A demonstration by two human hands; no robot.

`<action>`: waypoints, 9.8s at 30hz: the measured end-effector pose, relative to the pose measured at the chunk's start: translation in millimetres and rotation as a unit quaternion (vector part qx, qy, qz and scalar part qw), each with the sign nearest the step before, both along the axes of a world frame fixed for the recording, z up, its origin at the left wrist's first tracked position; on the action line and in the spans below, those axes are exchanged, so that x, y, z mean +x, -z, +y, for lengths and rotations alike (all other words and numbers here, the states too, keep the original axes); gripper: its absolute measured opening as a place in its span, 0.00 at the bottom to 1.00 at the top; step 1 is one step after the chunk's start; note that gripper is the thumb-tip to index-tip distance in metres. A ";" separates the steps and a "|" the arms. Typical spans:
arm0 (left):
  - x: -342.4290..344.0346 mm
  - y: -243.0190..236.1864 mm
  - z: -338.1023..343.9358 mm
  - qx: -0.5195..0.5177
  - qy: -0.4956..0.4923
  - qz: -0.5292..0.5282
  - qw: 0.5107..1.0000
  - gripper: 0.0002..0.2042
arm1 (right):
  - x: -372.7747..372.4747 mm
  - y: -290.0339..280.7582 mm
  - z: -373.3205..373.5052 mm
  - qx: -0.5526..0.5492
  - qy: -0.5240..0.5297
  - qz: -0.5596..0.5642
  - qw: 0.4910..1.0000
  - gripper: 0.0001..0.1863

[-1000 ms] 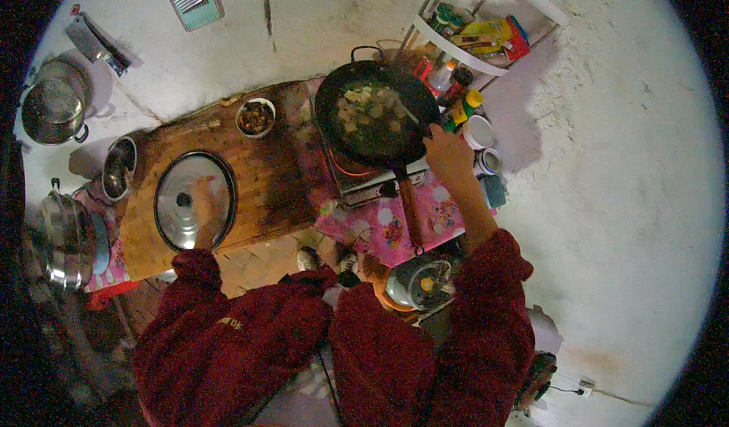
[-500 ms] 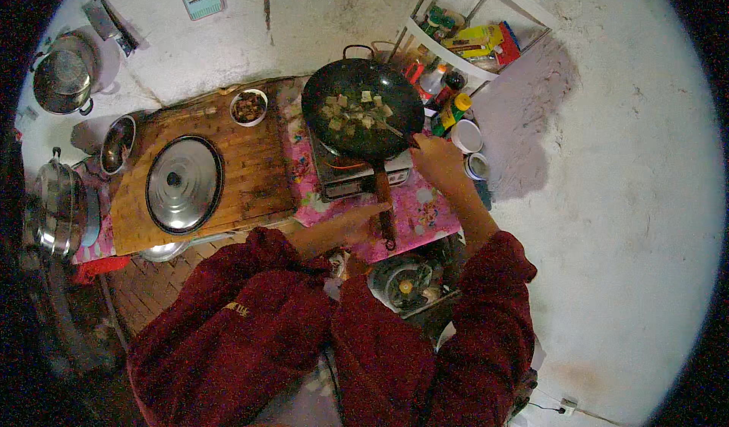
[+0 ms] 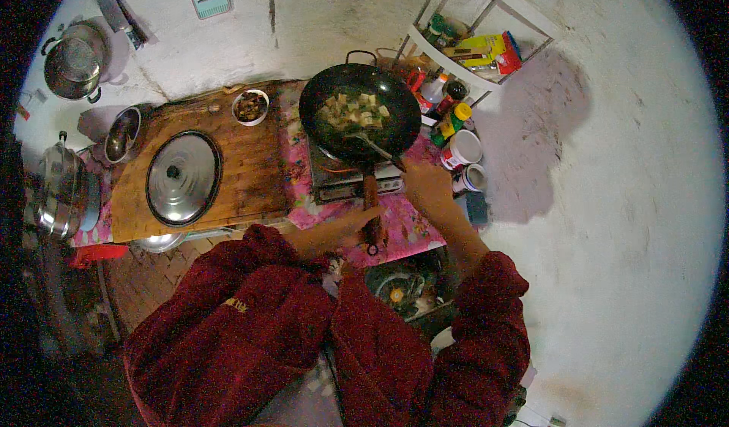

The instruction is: The person washes a knife at a sink, then moves to a stove to stir-fry tofu in a wok. They add salt and soy sauce, chop an onion on a cutting board, and add the onion to the wok while continuing to stir.

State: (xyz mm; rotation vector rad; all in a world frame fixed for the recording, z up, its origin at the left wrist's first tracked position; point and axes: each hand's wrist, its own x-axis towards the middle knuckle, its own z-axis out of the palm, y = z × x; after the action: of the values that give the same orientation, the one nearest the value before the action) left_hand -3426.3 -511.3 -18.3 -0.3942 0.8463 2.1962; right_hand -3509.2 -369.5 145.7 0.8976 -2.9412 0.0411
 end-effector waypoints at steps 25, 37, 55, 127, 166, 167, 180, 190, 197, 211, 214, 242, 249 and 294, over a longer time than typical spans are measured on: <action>14.5 -12.9 -34.7 -0.082 -0.032 0.053 0.995 0.12 | -75.9 -6.4 -22.1 -0.023 0.006 0.017 1.000 0.14; 13.0 -13.7 -36.1 -0.082 0.015 0.104 0.991 0.08 | -74.9 15.1 -26.4 -0.040 0.052 -0.007 0.998 0.13; 13.7 6.8 -32.3 -0.074 -0.025 0.076 0.994 0.09 | -26.3 -11.8 -3.6 0.002 0.057 -0.082 0.995 0.14; 31.9 -11.7 -48.0 -0.075 0.006 0.100 0.992 0.11 | 3.7 -66.0 -22.3 0.028 0.074 -0.058 0.995 0.12; 18.0 -6.8 -31.5 -0.073 -0.048 0.024 0.996 0.08 | -67.3 -20.2 -17.8 -0.073 0.095 0.044 0.992 0.10; 18.5 -1.9 -33.8 -0.071 -0.038 0.031 0.996 0.08 | -67.6 -14.4 -19.1 -0.066 0.098 0.044 0.992 0.10; 21.3 -9.1 -40.5 -0.074 -0.039 0.044 0.996 0.12 | -75.8 5.5 -21.7 -0.107 0.129 -0.004 0.986 0.15; 30.4 -33.8 -54.5 -0.156 -0.001 0.037 0.987 0.20 | -69.3 15.2 -37.4 -0.081 0.083 0.031 0.993 0.13; 34.2 -14.3 -68.5 -0.110 -0.028 0.030 0.993 0.18 | -38.9 52.5 14.5 -0.081 0.108 0.081 0.988 0.18; 56.5 30.5 -97.1 -0.084 -0.072 -0.023 0.994 0.13 | 8.2 70.0 0.0 -0.213 0.182 -0.026 0.960 0.22; 73.6 1.5 -110.0 -0.131 -0.090 -0.045 0.986 0.15 | -8.7 59.0 46.6 -0.206 0.198 -0.024 0.958 0.20; 133.7 12.1 -168.3 -0.192 -0.203 -0.167 0.946 0.09 | -125.4 258.7 280.1 -0.302 0.449 0.069 0.838 0.12; 134.0 10.0 -171.5 -0.224 -0.207 -0.172 0.937 0.10 | -127.6 261.5 279.5 -0.714 0.477 -0.117 0.498 0.08; 148.2 8.0 -165.7 -0.206 -0.212 -0.118 0.948 0.11 | -79.1 198.4 270.6 -0.783 0.395 -0.159 0.453 0.10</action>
State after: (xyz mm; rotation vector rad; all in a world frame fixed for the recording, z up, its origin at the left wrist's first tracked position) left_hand -3278.1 -676.9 -26.3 -1.1106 1.1696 2.2748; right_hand -3588.2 -98.9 -52.7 -0.8095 -1.6079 2.3344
